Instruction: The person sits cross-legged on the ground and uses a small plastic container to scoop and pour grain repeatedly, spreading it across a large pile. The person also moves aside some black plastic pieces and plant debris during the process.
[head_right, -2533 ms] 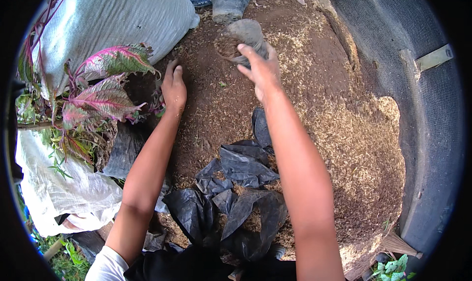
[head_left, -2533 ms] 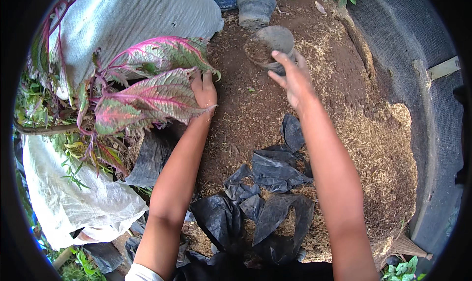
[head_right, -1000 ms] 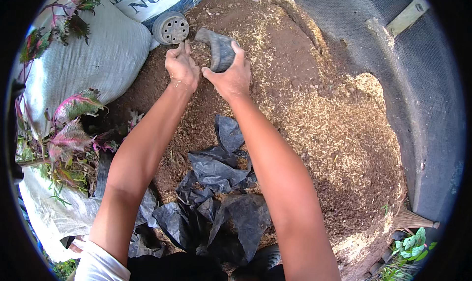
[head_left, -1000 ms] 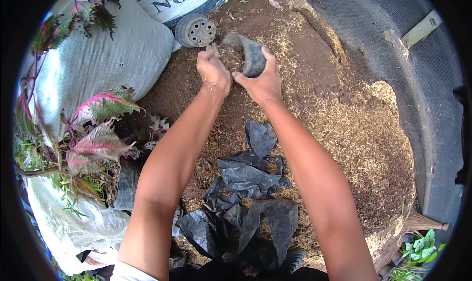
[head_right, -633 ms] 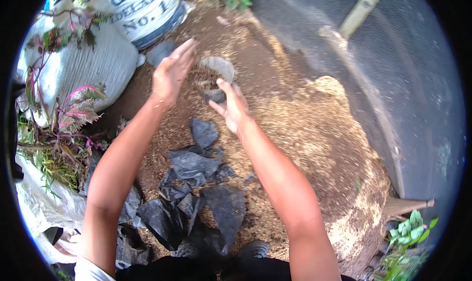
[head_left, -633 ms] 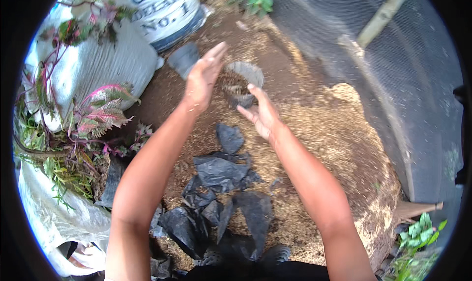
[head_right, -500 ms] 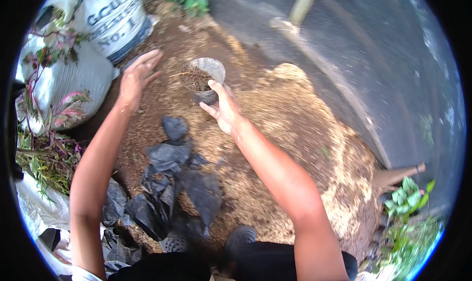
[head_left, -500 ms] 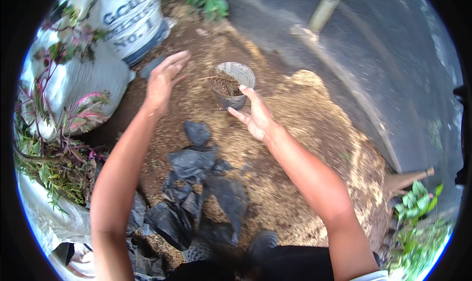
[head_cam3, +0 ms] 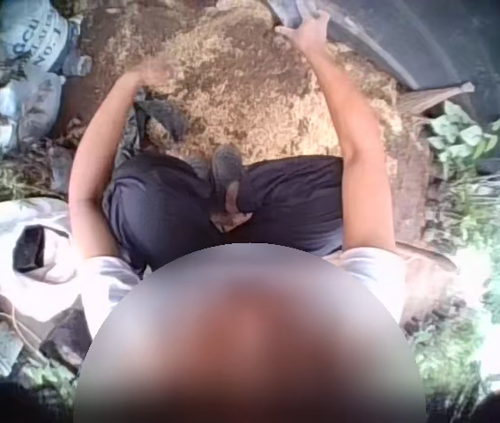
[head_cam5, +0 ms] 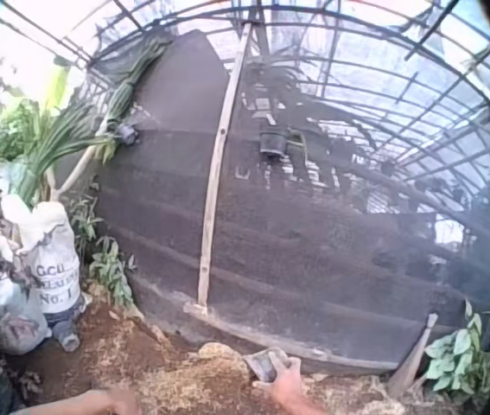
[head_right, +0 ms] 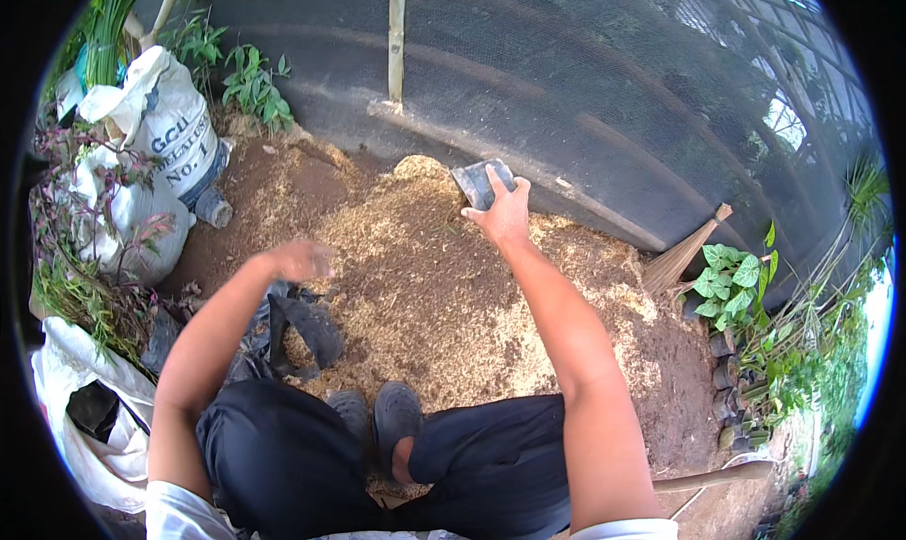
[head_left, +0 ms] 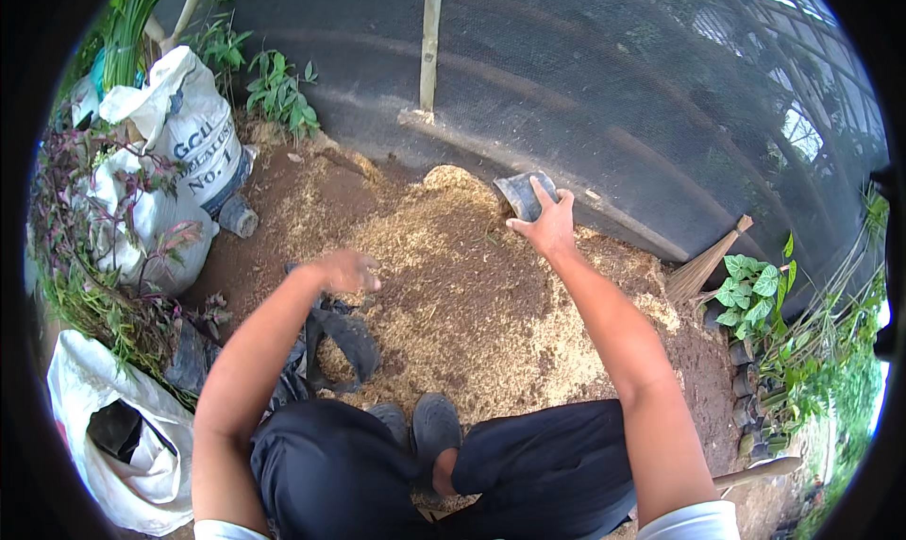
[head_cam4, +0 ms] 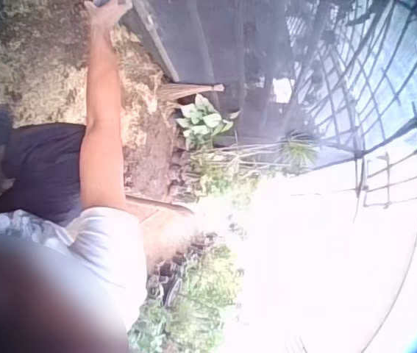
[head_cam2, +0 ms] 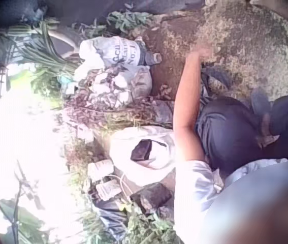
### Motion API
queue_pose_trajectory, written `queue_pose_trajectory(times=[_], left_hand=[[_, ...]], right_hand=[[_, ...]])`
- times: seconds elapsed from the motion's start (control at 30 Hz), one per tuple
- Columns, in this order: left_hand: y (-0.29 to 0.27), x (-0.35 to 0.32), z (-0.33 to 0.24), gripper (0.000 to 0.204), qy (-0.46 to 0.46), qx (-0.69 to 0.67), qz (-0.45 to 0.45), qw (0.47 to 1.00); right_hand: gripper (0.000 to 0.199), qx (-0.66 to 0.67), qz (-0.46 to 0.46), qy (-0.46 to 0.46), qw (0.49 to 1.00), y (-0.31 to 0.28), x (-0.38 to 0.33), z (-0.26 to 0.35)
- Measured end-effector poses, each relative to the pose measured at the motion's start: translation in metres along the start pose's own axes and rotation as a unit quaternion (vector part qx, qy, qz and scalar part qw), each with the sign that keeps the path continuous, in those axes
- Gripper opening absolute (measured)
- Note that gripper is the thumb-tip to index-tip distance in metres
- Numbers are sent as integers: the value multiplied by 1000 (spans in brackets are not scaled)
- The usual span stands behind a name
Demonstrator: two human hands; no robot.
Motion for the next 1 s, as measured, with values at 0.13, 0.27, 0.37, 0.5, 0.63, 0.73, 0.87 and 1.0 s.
queue_pose_trajectory(times=[0.13,0.27,0.37,0.5,0.63,0.73,0.87,1.0], left_hand=[[50,-13,-7,71,-53,-80,70,993],[64,-32,9,68,-49,-106,-66,991],[76,-74,35,77,-117,-10,-185,976],[123,-151,73,94,-283,124,-312,899],[198,-190,118,102,-466,-128,-255,837],[223,-184,118,87,-460,-327,-202,800],[218,-188,87,57,-515,-154,-264,801],[209,-195,85,33,-502,-202,-352,764]], right_hand=[[109,24,-39,-39,998,-8,-2,-26],[106,28,0,-85,996,-17,6,-31],[106,33,-54,-81,995,-32,17,-29],[106,64,-61,-95,992,-29,17,-20],[104,83,-72,-132,985,-18,13,-12],[99,60,-118,-105,986,-14,13,-10],[100,66,-112,-136,982,-9,-2,1],[104,24,-86,-96,991,-6,-15,-4]])
Point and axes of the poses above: each hand's wrist, its own x-axis towards the middle knuckle, its own y-axis out of the palm, z = x × y, the point moved 6 cm from there along x, towards the middle knuckle, and after that the axes turned 7 degrees about -z, right-handed, at the moved point
